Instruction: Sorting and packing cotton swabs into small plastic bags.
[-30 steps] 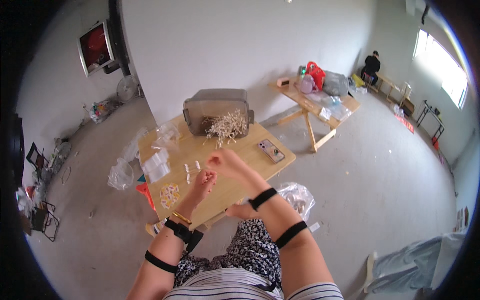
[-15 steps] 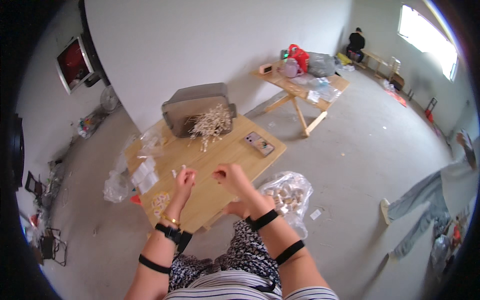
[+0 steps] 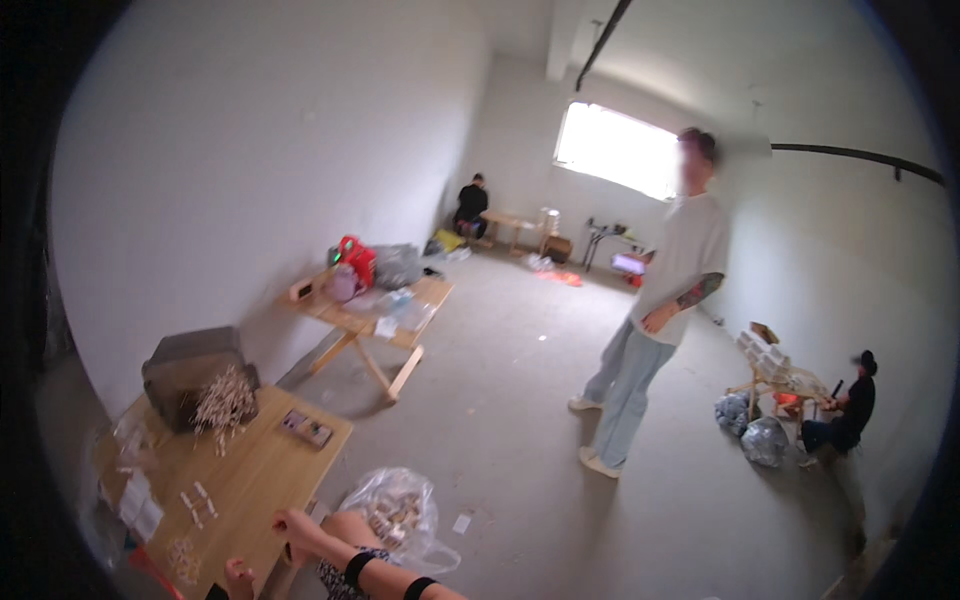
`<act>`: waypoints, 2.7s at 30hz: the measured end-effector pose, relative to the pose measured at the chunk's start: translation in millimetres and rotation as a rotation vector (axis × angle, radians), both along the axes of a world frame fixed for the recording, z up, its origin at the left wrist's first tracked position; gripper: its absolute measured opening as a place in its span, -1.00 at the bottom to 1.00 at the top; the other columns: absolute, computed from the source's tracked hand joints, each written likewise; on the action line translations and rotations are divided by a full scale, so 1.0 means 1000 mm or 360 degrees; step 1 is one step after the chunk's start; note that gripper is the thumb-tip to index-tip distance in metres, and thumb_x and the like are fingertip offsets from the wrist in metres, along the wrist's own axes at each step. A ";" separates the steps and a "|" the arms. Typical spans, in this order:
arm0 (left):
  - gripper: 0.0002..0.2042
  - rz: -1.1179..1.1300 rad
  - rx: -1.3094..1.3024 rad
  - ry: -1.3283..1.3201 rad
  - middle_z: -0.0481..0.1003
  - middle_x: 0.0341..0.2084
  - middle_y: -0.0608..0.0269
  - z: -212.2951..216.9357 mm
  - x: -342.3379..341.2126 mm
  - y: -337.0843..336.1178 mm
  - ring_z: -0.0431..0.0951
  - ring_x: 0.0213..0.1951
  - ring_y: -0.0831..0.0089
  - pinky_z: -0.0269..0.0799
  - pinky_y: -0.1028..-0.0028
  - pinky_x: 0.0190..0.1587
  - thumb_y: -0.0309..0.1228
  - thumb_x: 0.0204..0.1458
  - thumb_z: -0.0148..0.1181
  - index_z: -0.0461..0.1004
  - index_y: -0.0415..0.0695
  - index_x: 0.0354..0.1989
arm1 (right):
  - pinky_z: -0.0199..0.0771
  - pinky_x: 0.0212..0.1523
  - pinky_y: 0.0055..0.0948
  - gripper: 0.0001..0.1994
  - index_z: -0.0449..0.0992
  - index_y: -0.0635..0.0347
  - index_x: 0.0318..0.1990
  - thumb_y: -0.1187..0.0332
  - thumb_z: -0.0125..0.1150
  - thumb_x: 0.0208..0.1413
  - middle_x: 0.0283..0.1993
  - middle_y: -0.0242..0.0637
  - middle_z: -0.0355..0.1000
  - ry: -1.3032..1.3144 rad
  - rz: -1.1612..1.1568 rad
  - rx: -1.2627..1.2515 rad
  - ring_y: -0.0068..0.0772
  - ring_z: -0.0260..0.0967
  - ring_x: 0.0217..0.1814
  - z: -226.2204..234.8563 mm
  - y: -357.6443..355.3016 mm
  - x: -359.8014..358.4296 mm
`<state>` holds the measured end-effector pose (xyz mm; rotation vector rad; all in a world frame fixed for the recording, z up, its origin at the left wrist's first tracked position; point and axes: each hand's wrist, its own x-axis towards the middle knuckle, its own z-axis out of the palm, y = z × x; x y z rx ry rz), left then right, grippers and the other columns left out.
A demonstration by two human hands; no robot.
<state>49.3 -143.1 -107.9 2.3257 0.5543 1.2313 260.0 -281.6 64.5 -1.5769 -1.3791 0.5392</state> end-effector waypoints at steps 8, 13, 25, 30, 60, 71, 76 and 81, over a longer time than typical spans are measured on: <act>-0.78 -0.0010 0.0003 -0.0145 0.52 -0.16 0.07 0.052 0.027 0.007 0.54 -0.11 0.31 0.52 0.37 -0.16 -0.50 0.00 0.20 0.50 -0.25 -0.16 | 0.45 -0.26 -0.28 -0.75 0.51 0.10 -0.13 0.15 0.11 0.19 -0.24 -0.16 0.53 -0.0073 -0.0098 -0.0404 -0.09 0.52 -0.19 0.118 -0.088 -0.046; -0.78 -0.0137 -0.0024 -0.0195 0.52 -0.17 0.07 0.077 0.071 0.000 0.55 -0.11 0.30 0.52 0.37 -0.16 -0.49 0.00 0.20 0.50 -0.25 -0.16 | 0.49 -0.15 -0.28 -0.68 0.51 0.02 -0.04 0.05 0.04 0.24 -0.11 -0.24 0.55 -0.0172 0.0000 -0.0636 -0.14 0.53 -0.07 0.110 -0.080 -0.026; -0.78 -0.0205 -0.0189 -0.0175 0.53 -0.19 0.07 0.080 0.078 -0.015 0.56 -0.13 0.29 0.52 0.36 -0.16 -0.47 0.01 0.21 0.51 -0.24 -0.16 | 0.50 -0.03 -0.19 -0.59 0.57 0.01 0.05 0.01 0.18 0.14 -0.06 -0.14 0.57 -0.0248 -0.0001 -0.0639 -0.09 0.54 -0.04 0.045 -0.062 -0.010; -0.78 -0.0235 -0.0255 -0.0152 0.54 -0.20 0.07 0.075 0.081 -0.016 0.56 -0.14 0.29 0.52 0.36 -0.16 -0.47 0.01 0.22 0.51 -0.24 -0.17 | 0.52 -0.10 -0.23 -0.63 0.58 0.03 -0.03 0.01 0.14 0.17 -0.16 -0.19 0.59 -0.0277 0.0027 -0.0600 -0.07 0.55 -0.10 0.043 -0.059 -0.010; -0.78 -0.0307 -0.0688 -0.0001 0.56 -0.25 0.06 0.097 0.088 -0.050 0.59 -0.19 0.26 0.52 0.34 -0.16 -0.42 0.02 0.24 0.52 -0.23 -0.17 | 0.49 -0.26 -0.18 -0.78 0.65 0.16 -0.28 0.26 0.23 -0.01 -0.38 -0.10 0.56 -0.0378 0.0041 -0.0073 -0.02 0.55 -0.30 -0.003 -0.058 0.006; -0.78 -0.0291 -0.0850 0.0067 0.57 -0.27 0.06 0.110 0.081 -0.049 0.60 -0.20 0.25 0.51 0.33 -0.15 -0.41 0.02 0.25 0.53 -0.23 -0.18 | 0.47 -0.25 -0.11 -0.78 0.69 0.05 -0.31 0.18 0.22 0.02 -0.39 -0.11 0.55 -0.0583 -0.0016 -0.0046 0.05 0.51 -0.28 0.004 -0.059 -0.001; -0.78 -0.0314 -0.0887 0.0108 0.58 -0.28 0.06 0.134 0.085 -0.041 0.61 -0.21 0.25 0.51 0.33 -0.15 -0.40 0.02 0.26 0.53 -0.23 -0.18 | 0.51 -0.27 -0.16 -0.70 0.68 0.03 -0.21 0.06 0.22 0.07 -0.36 -0.12 0.58 -0.0545 -0.0077 -0.0133 -0.03 0.54 -0.33 -0.004 -0.058 0.005; -0.78 -0.0295 -0.0972 0.0127 0.58 -0.29 0.06 0.144 0.087 -0.036 0.61 -0.22 0.24 0.51 0.33 -0.15 -0.39 0.02 0.26 0.53 -0.22 -0.18 | 0.53 -0.18 -0.15 -0.62 0.65 0.07 -0.08 0.00 0.24 0.12 -0.19 -0.09 0.62 -0.0608 -0.0164 -0.0415 -0.07 0.57 -0.22 0.013 -0.056 -0.006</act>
